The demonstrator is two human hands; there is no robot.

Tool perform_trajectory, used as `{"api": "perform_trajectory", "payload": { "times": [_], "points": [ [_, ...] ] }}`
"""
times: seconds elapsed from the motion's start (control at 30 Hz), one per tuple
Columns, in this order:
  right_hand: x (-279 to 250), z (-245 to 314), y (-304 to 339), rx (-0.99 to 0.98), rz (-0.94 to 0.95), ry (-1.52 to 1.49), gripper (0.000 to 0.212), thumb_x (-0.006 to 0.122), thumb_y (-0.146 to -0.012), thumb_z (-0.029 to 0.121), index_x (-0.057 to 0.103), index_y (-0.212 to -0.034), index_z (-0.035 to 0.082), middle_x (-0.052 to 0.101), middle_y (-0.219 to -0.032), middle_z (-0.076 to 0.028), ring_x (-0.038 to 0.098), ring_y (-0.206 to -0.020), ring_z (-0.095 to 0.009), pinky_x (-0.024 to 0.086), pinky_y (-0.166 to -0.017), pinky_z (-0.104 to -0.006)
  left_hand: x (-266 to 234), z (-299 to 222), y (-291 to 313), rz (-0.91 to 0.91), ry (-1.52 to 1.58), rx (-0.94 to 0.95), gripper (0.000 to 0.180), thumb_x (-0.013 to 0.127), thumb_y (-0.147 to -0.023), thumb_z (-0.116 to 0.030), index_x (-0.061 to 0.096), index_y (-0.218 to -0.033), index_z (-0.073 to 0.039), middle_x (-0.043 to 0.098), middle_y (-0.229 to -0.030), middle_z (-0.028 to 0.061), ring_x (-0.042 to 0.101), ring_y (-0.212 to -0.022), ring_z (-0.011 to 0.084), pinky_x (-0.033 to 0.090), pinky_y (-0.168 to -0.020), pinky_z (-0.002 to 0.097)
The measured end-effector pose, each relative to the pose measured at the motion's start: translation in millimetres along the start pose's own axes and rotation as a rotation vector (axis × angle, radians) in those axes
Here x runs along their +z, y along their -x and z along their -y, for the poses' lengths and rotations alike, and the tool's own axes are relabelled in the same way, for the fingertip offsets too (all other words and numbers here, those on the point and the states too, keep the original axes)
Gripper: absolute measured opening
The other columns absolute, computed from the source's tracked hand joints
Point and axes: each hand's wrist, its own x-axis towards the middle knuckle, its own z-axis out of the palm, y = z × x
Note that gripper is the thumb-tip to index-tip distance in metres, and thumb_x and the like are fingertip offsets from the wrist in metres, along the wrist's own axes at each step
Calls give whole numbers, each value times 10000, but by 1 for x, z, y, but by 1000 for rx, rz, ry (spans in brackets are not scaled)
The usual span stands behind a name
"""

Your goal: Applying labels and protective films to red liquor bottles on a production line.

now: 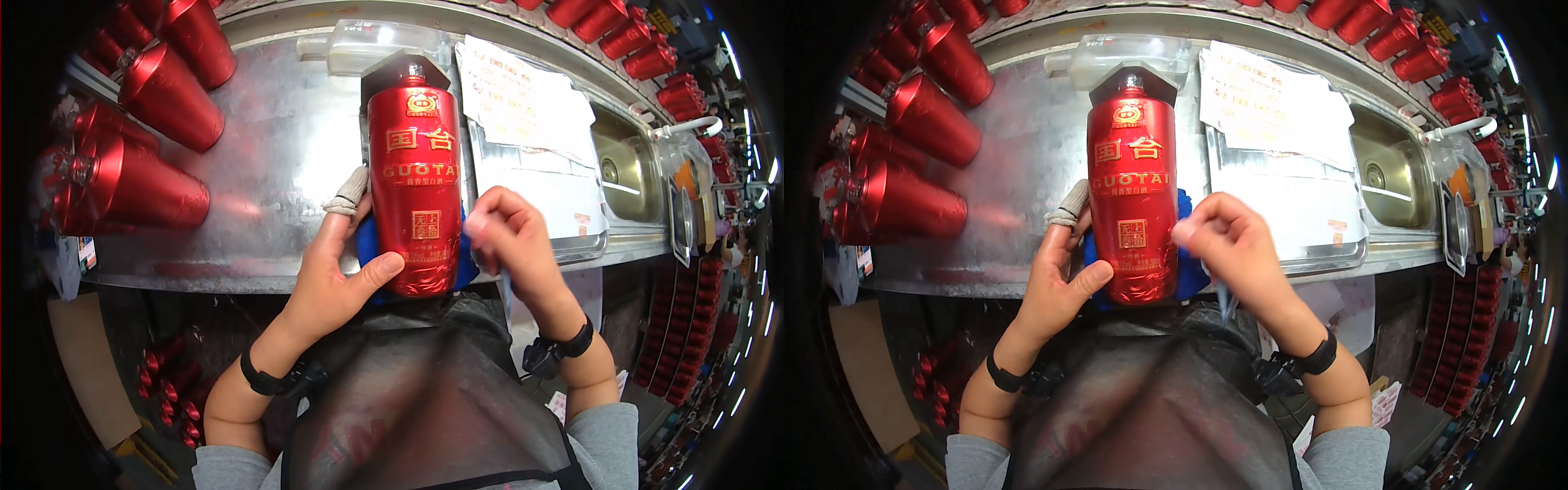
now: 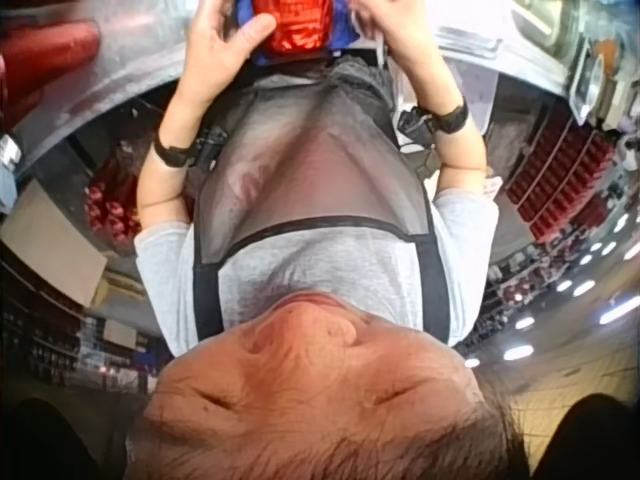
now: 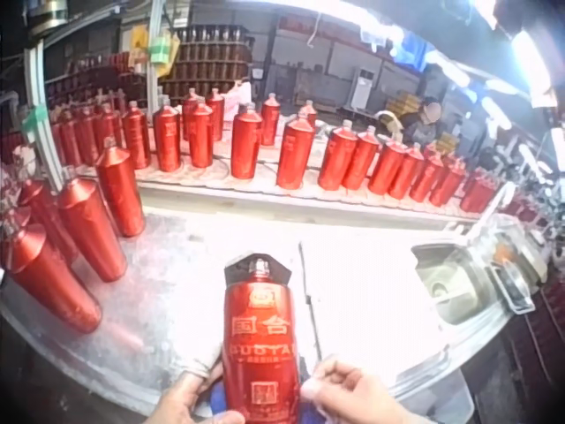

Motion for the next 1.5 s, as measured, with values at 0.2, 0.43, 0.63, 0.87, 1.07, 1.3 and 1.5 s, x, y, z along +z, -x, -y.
{"api": "perform_trajectory", "payload": {
  "times": [0.2, 0.43, 0.63, 0.87, 1.07, 1.3, 1.5],
  "points": [
    [-51, -6, -15, -20, -178, -562, 184, 567, -959, 212, 622, -1030, 52, 637, -889, -73, 624, -749, -153, 505, -667, -268, 5, -12, -3, 33, -164, 21, 947, 766, -862, -226, 169, -1532, 77, 352, -1520, 222, 354, -1424, 302, 262, -1171, 395],
    [28, 29, 25, -572, -122, 472, 325, 719, -818, 5, 581, -1113, 13, 632, -951, -76, 650, -874, -168, 517, -749, -301, 9, -11, -4, 13, -63, 48, 946, 767, -857, -217, 171, -1530, 78, 359, -1501, 231, 349, -1418, 294, 265, -1168, 395],
    [30, 50, -13, -933, -288, 820, 216, 706, -790, -8, 625, -989, 9, 645, -849, -154, 654, -730, -300, 521, -646, -362, 7, -7, -1, 10, -103, 34, 948, 776, -848, -229, 188, -1529, 67, 385, -1467, 225, 384, -1383, 293, 286, -1152, 399],
    [31, 36, 6, -957, -189, 764, 224, 752, -784, -3, 656, -984, 19, 660, -858, -132, 671, -711, -237, 528, -629, -320, 7, -12, -5, 39, -81, 17, 933, 762, -859, -218, 180, -1532, 62, 377, -1478, 220, 391, -1379, 285, 298, -1145, 394],
    [28, 38, 12, -988, -32, 736, 225, 748, -755, -34, 649, -954, 1, 664, -853, -125, 658, -722, -256, 521, -631, -335, 7, -8, -6, 60, -93, 61, 926, 758, -866, -227, 183, -1537, 49, 380, -1483, 219, 369, -1398, 283, 310, -1139, 376],
    [13, 16, 18, -1239, 38, 802, 293, 733, -677, -45, 688, -957, 30, 652, -857, -89, 635, -725, -249, 499, -612, -363, -1, -23, 0, 40, -791, 299, 779, 715, -853, -460, 441, -1474, -77, 242, -1577, 275, 243, -1450, 448, 96, -1140, 615],
    [7, 1, 46, -1118, 81, 764, 302, 744, -628, 7, 691, -924, 35, 671, -856, -78, 623, -714, -245, 464, -604, -339, 4, -41, -2, 202, -1076, 398, 487, 701, -811, -507, 693, -1255, -308, 213, -1607, 243, 184, -1472, 457, 47, -1083, 708]
  ]
}}
